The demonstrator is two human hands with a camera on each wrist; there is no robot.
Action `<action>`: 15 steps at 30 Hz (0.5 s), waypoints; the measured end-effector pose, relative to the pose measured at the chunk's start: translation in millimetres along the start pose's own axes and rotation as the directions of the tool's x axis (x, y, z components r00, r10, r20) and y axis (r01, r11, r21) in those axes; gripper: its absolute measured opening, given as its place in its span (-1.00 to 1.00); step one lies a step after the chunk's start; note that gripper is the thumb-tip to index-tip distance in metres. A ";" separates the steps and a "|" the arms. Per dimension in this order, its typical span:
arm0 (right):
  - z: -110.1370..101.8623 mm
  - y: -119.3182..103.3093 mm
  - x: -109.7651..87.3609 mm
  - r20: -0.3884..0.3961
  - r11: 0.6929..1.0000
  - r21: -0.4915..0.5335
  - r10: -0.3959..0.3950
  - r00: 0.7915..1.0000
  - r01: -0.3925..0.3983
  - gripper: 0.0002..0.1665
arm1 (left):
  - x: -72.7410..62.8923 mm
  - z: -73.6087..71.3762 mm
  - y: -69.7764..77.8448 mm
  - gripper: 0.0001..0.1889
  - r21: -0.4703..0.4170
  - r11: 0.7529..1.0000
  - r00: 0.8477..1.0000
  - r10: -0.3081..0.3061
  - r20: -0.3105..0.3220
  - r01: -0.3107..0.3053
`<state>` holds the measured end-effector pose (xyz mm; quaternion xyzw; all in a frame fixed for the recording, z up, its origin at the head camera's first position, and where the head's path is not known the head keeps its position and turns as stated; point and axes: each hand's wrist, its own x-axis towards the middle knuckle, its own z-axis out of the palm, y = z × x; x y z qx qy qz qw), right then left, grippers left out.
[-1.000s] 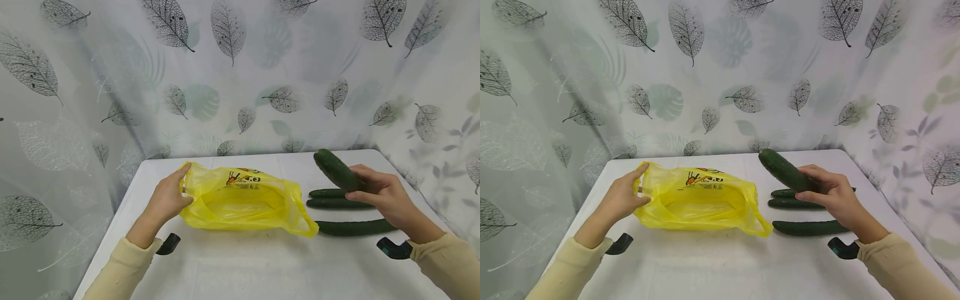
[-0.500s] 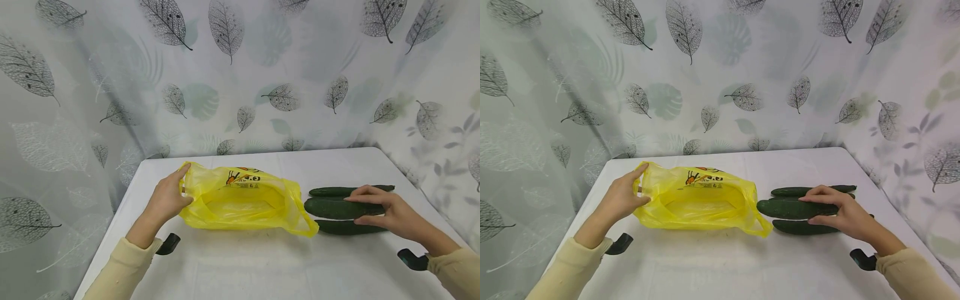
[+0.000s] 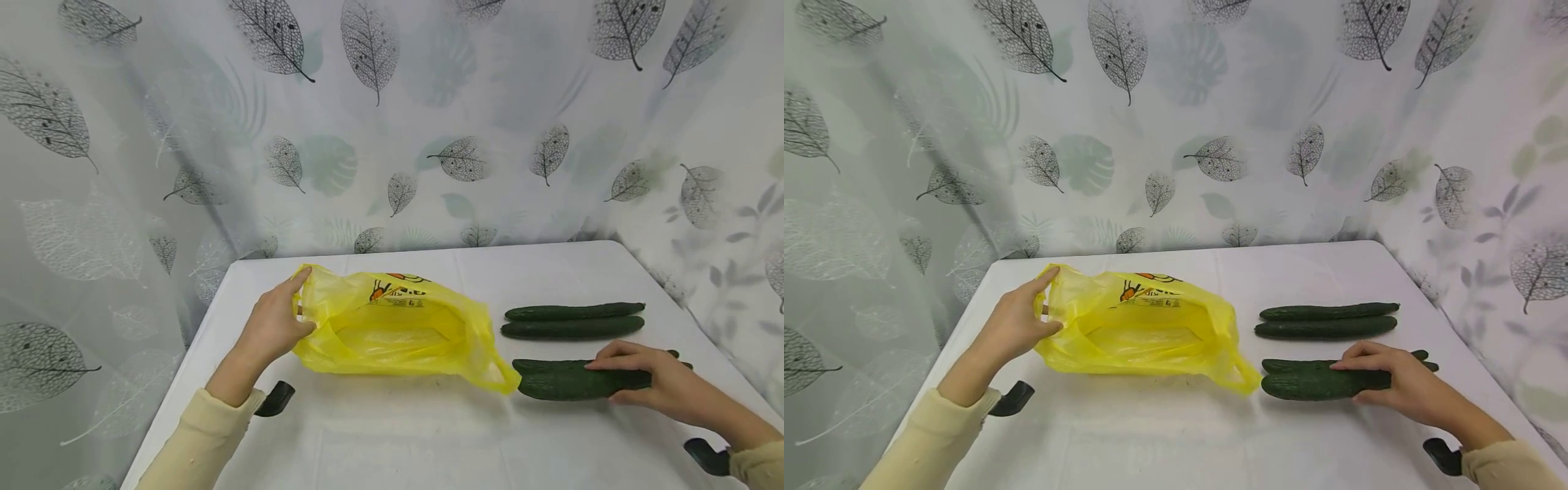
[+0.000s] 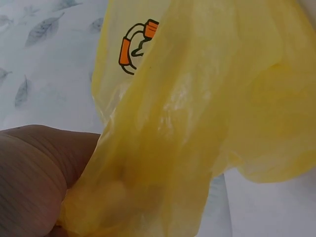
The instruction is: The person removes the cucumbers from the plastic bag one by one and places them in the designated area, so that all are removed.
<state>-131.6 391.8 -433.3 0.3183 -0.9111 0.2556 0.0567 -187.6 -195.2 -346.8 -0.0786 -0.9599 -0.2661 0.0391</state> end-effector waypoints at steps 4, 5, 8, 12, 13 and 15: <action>8.1 13.9 -6.9 -0.010 0.998 -0.054 -0.043 0.999 0.042 -0.26 | 0.4 0.8 -0.2 -0.03 0.001 1.000 1.000 -0.006 0.007 0.006; 9.5 16.3 -7.8 -0.014 0.996 -0.062 -0.060 0.998 0.059 -0.25 | 0.5 1.1 -0.3 -0.03 0.001 1.000 1.000 -0.008 0.009 0.008; 12.3 20.2 -8.7 -0.019 0.992 -0.087 -0.093 0.995 0.091 -0.24 | 0.5 1.8 -0.8 -0.03 0.005 1.000 1.000 -0.008 0.007 0.008; 15.2 20.7 -8.0 -0.002 0.989 -0.116 -0.096 0.995 0.095 -0.26 | 0.6 2.2 -1.3 -0.03 0.008 1.000 1.000 -0.012 0.003 0.012; 15.7 20.8 -7.8 0.007 0.989 -0.117 -0.092 0.996 0.092 -0.27 | 0.8 2.2 -1.1 -0.03 0.008 1.000 1.000 -0.011 0.003 0.011; 17.3 20.5 -7.2 0.009 0.987 -0.131 -0.093 0.996 0.094 -0.28 | 0.8 2.2 -1.4 -0.03 0.007 1.000 1.000 -0.011 -0.001 0.011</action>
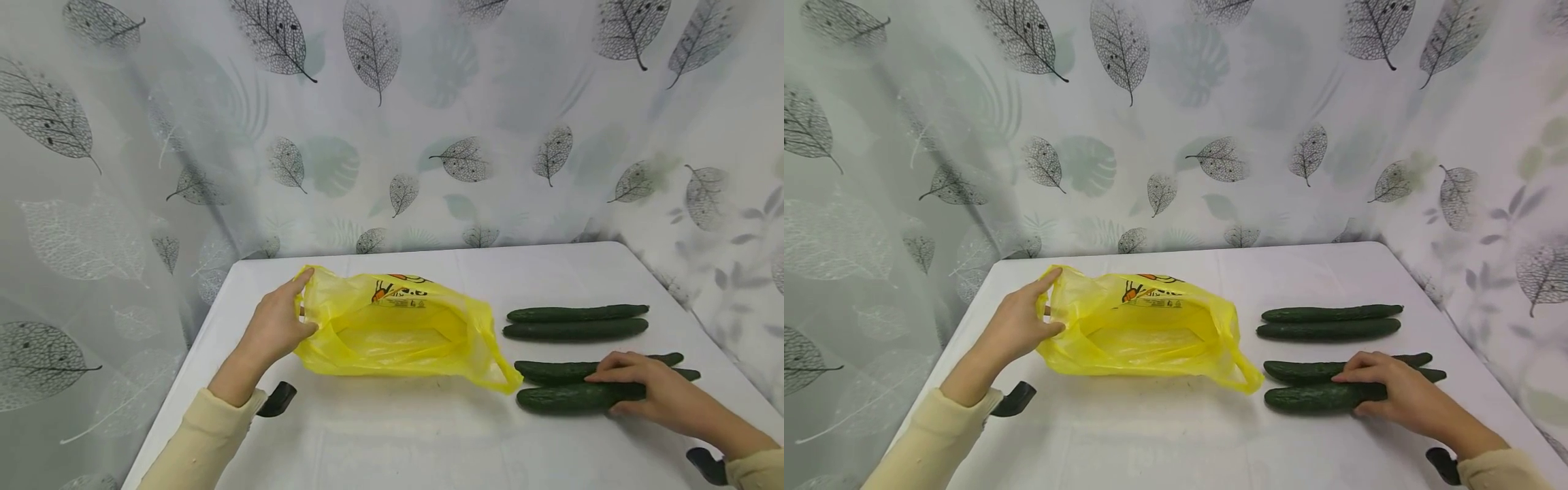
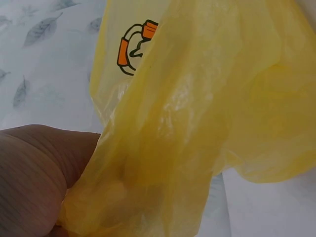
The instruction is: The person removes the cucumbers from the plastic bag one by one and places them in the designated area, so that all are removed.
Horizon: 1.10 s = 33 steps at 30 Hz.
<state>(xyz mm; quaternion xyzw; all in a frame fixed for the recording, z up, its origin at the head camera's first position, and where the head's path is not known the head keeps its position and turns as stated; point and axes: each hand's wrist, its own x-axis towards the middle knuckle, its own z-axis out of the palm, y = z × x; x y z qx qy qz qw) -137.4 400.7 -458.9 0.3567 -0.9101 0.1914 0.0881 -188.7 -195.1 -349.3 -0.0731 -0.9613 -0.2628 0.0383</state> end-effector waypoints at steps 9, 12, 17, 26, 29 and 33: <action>2.1 -4.1 0.7 0.050 0.999 -0.048 0.011 0.999 -0.008 -0.32 | 0.5 0.6 0.0 -0.04 -0.002 1.000 1.000 0.006 0.001 -0.006; 1.5 -7.8 1.3 0.069 0.994 -0.098 0.045 0.997 -0.038 -0.32 | -0.2 0.5 0.3 -0.04 0.002 1.000 1.000 0.007 0.001 -0.007; 1.0 -12.0 4.1 0.084 0.990 -0.139 0.043 0.995 -0.031 -0.33 | -1.9 -0.3 1.2 -0.04 -0.001 1.000 1.000 0.023 -0.002 -0.023; -5.6 -11.5 4.1 0.004 0.983 -0.182 -0.014 1.000 0.014 -0.32 | -3.2 -1.0 1.6 -0.03 -0.008 1.000 1.000 0.029 0.001 -0.029; -9.9 -13.5 4.2 -0.017 0.988 -0.153 0.017 1.000 -0.020 -0.33 | -4.1 -1.2 1.4 -0.04 -0.008 0.999 0.999 0.032 -0.004 -0.032; -16.0 -19.9 7.1 -0.039 0.988 -0.142 0.061 0.997 -0.066 -0.32 | -5.5 -1.4 1.1 -0.05 -0.019 0.999 0.999 0.043 -0.012 -0.043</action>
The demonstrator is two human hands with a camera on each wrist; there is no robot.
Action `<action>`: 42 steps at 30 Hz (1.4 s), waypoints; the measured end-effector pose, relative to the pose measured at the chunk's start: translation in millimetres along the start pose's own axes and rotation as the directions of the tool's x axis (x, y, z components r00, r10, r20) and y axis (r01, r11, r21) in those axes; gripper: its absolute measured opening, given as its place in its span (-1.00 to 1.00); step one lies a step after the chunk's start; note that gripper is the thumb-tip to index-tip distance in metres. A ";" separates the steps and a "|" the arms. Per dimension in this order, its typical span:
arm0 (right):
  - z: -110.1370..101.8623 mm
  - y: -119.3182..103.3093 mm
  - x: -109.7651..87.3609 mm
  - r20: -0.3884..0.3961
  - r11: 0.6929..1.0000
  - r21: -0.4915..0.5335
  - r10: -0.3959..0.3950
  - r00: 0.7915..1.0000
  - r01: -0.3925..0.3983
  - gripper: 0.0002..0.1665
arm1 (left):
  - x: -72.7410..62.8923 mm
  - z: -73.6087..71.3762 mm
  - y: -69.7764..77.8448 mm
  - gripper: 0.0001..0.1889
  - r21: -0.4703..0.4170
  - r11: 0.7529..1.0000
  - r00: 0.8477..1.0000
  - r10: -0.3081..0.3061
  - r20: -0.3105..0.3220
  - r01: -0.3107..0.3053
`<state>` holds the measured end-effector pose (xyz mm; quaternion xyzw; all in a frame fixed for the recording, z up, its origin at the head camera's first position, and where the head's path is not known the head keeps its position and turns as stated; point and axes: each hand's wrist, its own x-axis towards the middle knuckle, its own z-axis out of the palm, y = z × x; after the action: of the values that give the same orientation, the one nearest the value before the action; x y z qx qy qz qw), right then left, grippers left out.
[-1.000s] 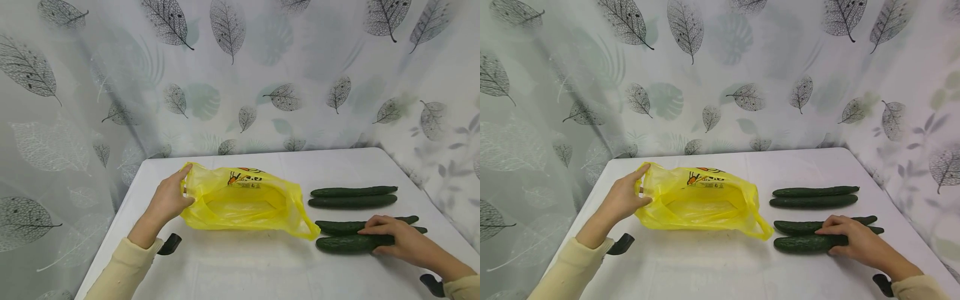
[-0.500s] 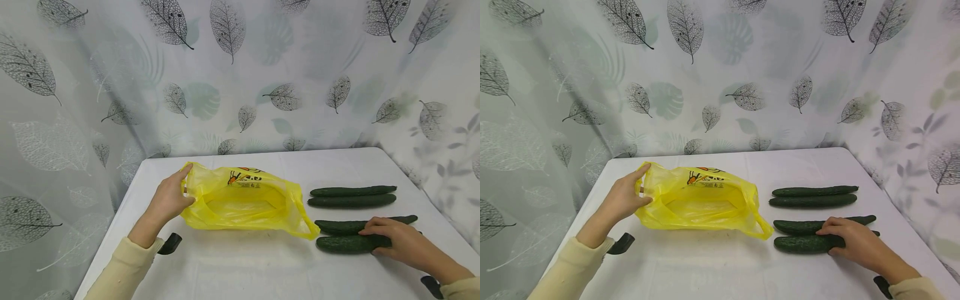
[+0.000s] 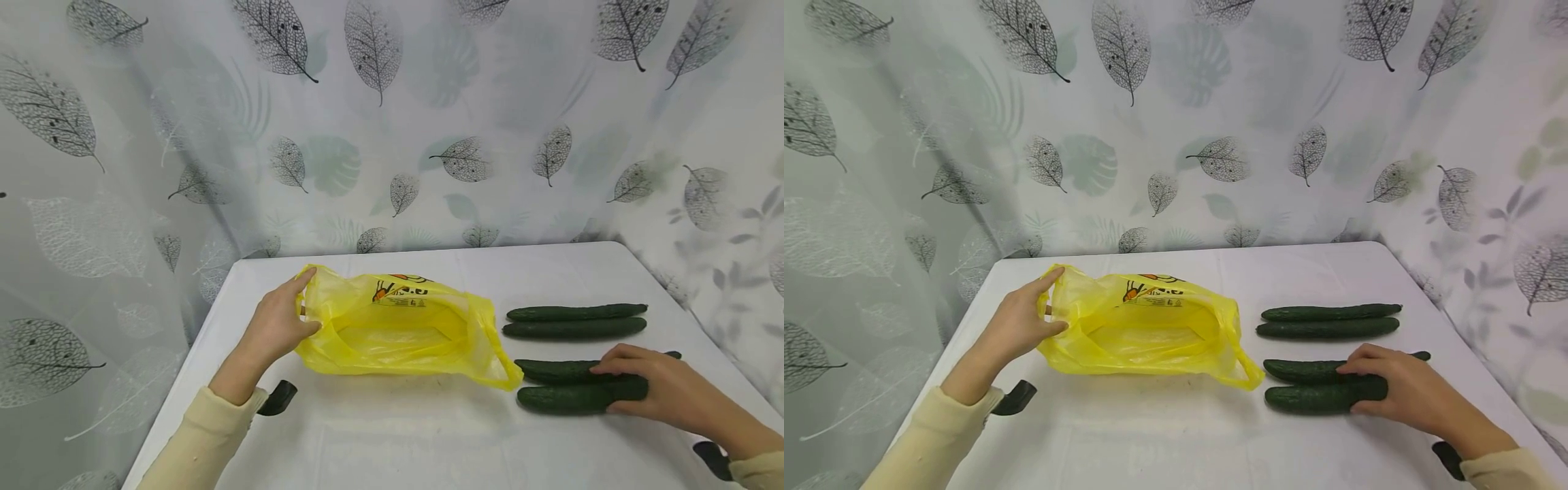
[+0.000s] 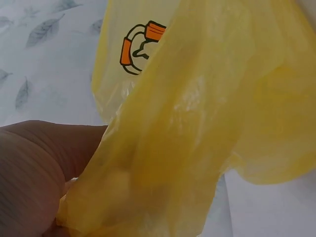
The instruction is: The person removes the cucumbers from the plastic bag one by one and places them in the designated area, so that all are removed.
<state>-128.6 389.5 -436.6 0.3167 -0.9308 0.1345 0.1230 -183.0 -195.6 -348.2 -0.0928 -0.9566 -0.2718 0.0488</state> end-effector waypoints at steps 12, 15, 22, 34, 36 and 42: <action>-15.5 -16.7 18.3 -0.017 0.999 0.022 0.028 0.999 -0.027 -0.34 | 0.7 -0.3 -0.4 -0.21 0.024 1.000 0.999 0.015 -0.041 -0.014; -16.7 -20.1 24.0 -0.015 0.999 0.046 0.015 1.000 -0.014 -0.37 | 1.2 -0.7 0.4 -0.24 0.025 1.000 0.997 0.011 -0.071 -0.009; -21.0 -27.2 31.6 -0.001 0.997 0.066 0.036 0.999 -0.036 -0.37 | 0.1 -1.8 1.8 -0.31 -0.005 1.000 0.988 0.001 -0.152 -0.002; -37.5 -49.2 63.7 -0.009 0.983 0.011 0.184 0.983 -0.184 -0.35 | 2.4 -5.5 11.8 -0.52 -0.105 0.984 0.906 0.087 -0.413 -0.143; -41.2 -53.5 71.8 -0.028 0.982 0.011 0.189 0.982 -0.188 -0.35 | 3.9 -6.9 14.7 -0.53 -0.105 0.982 0.895 0.098 -0.434 -0.158; -50.0 -64.5 95.8 -0.096 0.981 -0.006 0.195 0.976 -0.196 -0.30 | 9.3 -8.4 26.0 -0.47 -0.069 0.982 0.880 0.123 -0.459 -0.174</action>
<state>-154.9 303.4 -348.7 0.2158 -0.9515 0.1539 0.1559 -186.4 -177.0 -326.4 -0.1025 -0.8928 -0.3327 0.2859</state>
